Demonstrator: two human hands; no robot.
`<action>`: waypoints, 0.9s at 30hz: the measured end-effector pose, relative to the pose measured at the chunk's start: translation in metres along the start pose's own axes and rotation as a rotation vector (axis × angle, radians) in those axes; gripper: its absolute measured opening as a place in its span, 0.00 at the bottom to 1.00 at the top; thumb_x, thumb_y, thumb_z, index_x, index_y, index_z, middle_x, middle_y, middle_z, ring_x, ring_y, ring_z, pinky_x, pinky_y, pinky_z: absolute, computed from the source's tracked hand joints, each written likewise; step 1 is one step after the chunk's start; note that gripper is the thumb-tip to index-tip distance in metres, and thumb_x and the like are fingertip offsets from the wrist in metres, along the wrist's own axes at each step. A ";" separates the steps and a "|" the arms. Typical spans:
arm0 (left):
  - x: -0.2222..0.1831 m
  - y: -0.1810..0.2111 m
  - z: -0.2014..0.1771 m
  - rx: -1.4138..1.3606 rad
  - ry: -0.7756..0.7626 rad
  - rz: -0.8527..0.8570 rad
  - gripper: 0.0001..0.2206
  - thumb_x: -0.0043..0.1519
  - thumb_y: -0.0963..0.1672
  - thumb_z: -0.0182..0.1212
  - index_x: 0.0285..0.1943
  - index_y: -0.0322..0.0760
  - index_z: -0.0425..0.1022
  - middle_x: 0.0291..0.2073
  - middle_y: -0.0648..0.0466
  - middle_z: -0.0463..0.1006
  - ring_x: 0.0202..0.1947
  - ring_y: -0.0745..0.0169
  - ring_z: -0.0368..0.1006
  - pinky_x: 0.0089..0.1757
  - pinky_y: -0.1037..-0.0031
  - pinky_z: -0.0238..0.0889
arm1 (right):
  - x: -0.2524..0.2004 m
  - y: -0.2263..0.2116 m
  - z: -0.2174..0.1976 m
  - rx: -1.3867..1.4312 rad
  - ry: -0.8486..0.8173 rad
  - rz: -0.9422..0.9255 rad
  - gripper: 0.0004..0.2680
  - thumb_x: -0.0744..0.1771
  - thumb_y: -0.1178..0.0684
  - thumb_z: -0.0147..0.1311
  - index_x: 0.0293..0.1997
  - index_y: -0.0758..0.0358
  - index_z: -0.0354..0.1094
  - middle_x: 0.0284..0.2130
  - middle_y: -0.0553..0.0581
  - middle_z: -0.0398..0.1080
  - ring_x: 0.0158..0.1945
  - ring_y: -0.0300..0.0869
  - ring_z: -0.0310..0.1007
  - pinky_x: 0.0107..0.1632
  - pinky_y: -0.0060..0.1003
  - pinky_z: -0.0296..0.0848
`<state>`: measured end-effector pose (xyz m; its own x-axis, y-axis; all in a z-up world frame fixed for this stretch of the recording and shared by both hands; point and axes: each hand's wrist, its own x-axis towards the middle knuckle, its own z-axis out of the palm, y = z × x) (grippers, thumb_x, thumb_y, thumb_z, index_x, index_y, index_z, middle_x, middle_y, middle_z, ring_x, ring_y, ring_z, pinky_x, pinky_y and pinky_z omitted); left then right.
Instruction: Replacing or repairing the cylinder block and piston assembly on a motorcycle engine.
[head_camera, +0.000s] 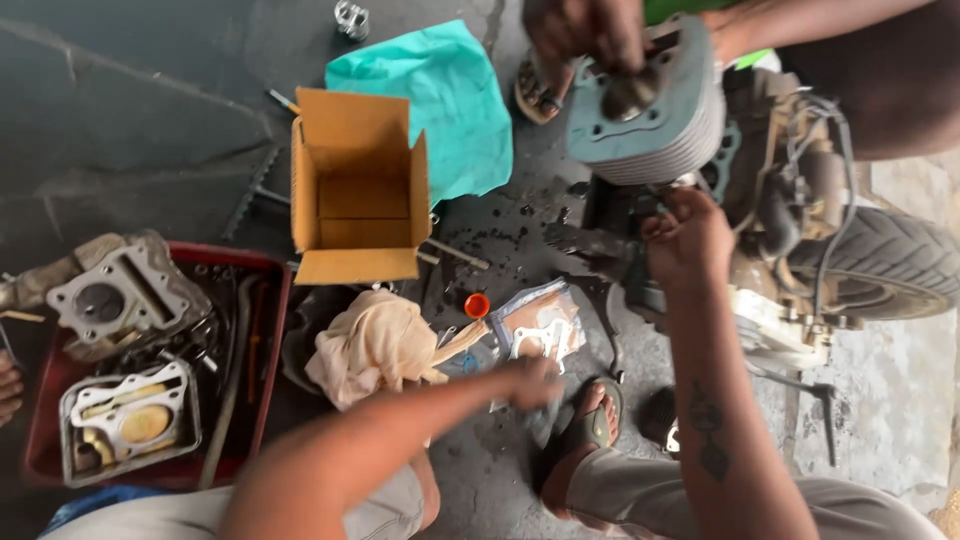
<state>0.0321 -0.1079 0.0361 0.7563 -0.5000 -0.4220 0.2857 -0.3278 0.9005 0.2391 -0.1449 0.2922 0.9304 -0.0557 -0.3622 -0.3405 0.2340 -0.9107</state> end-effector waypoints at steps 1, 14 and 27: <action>0.005 0.002 -0.029 -0.011 0.000 -0.002 0.30 0.63 0.56 0.53 0.70 0.37 0.63 0.62 0.38 0.73 0.60 0.44 0.72 0.57 0.56 0.66 | -0.006 -0.002 0.005 -0.009 -0.001 0.007 0.04 0.67 0.59 0.49 0.44 0.64 0.66 0.35 0.54 0.70 0.28 0.37 0.61 0.33 0.33 0.65; 0.030 0.125 -0.228 -0.630 1.088 0.431 0.17 0.48 0.49 0.74 0.41 0.37 0.84 0.34 0.49 0.87 0.35 0.58 0.85 0.39 0.69 0.75 | -0.011 -0.010 0.002 0.014 -0.138 -0.001 0.02 0.68 0.59 0.48 0.42 0.63 0.63 0.24 0.48 0.62 0.24 0.35 0.56 0.35 0.30 0.64; 0.179 0.167 -0.197 -0.260 1.395 0.608 0.14 0.52 0.45 0.66 0.45 0.34 0.77 0.40 0.42 0.82 0.44 0.39 0.78 0.43 0.58 0.73 | -0.024 -0.013 0.006 0.019 -0.125 -0.006 0.07 0.66 0.56 0.50 0.47 0.65 0.64 0.30 0.49 0.61 0.25 0.34 0.53 0.34 0.29 0.62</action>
<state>0.3315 -0.0938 0.1311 0.6815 0.6677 0.2995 -0.2793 -0.1409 0.9498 0.2221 -0.1405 0.3134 0.9425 0.0644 -0.3279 -0.3332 0.2524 -0.9084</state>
